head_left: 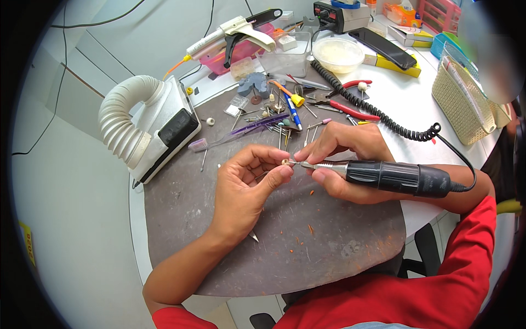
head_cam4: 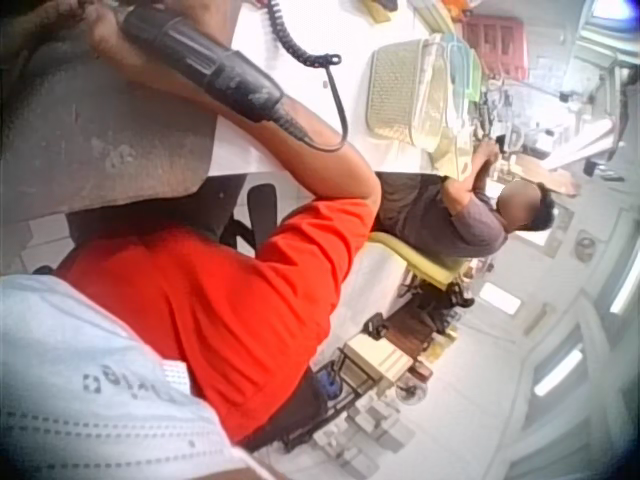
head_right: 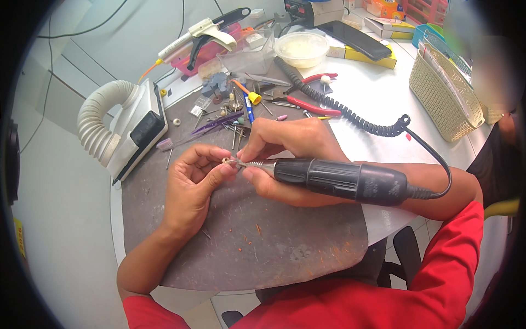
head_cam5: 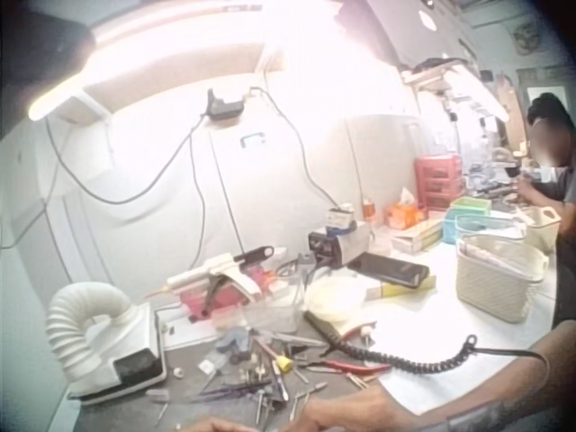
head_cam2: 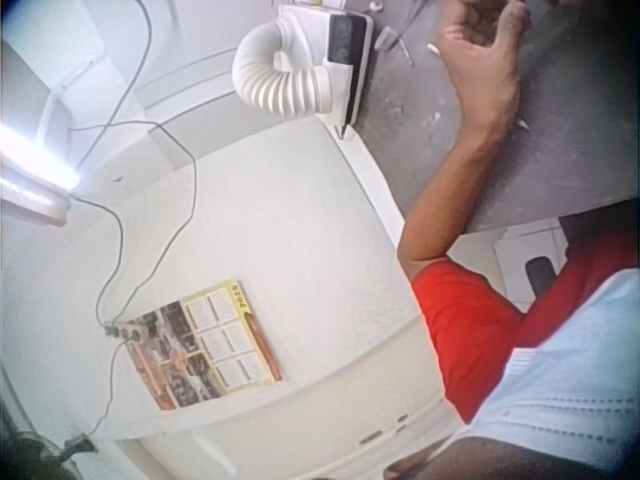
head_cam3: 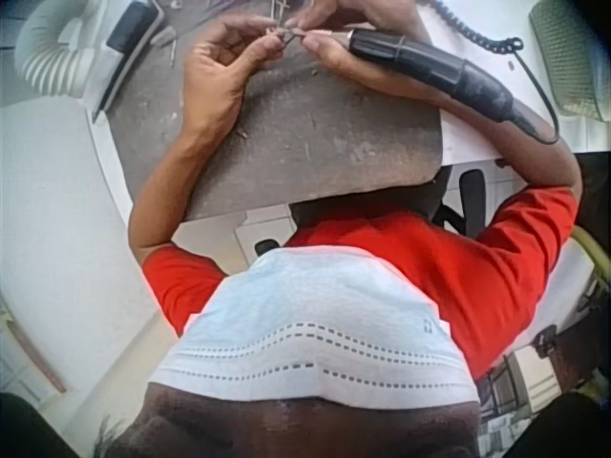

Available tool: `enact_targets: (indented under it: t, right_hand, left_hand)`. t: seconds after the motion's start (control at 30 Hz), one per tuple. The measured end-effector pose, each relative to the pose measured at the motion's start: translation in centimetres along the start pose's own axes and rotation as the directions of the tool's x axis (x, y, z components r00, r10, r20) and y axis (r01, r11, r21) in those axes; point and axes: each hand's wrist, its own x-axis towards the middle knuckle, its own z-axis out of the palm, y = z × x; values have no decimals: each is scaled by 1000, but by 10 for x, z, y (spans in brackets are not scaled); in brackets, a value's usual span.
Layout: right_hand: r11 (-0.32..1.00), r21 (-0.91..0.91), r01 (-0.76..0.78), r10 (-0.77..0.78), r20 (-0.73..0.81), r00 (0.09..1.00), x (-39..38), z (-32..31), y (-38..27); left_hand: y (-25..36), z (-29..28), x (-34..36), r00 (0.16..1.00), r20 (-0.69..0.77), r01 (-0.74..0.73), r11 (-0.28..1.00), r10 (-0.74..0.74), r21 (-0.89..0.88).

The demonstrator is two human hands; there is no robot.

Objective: The person uses a rotary tool to grind and shape a small metal object held in their left hand. They rotate the object to work on different sides and occasionally pause to inspect the progress. The person also uses a small brush to clean debris from the object and the work surface.

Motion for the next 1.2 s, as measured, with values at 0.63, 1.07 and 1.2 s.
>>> enact_targets:
  t: [0.63,1.07,1.2]
  right_hand:
    - [881,185,-435,431,66,900,-1,-10,-10]
    - [910,-181,-374,359,-110,927,7,6,11]
    - [831,-321,-455,463,-56,885,9,5,-7]
  left_hand:
    - [-2,6,-2,991,-69,-108,991,114,81]
    - [-6,7,-9,928,-78,-349,923,364,160]
    - [-4,6,-12,911,-83,-383,903,404,194]
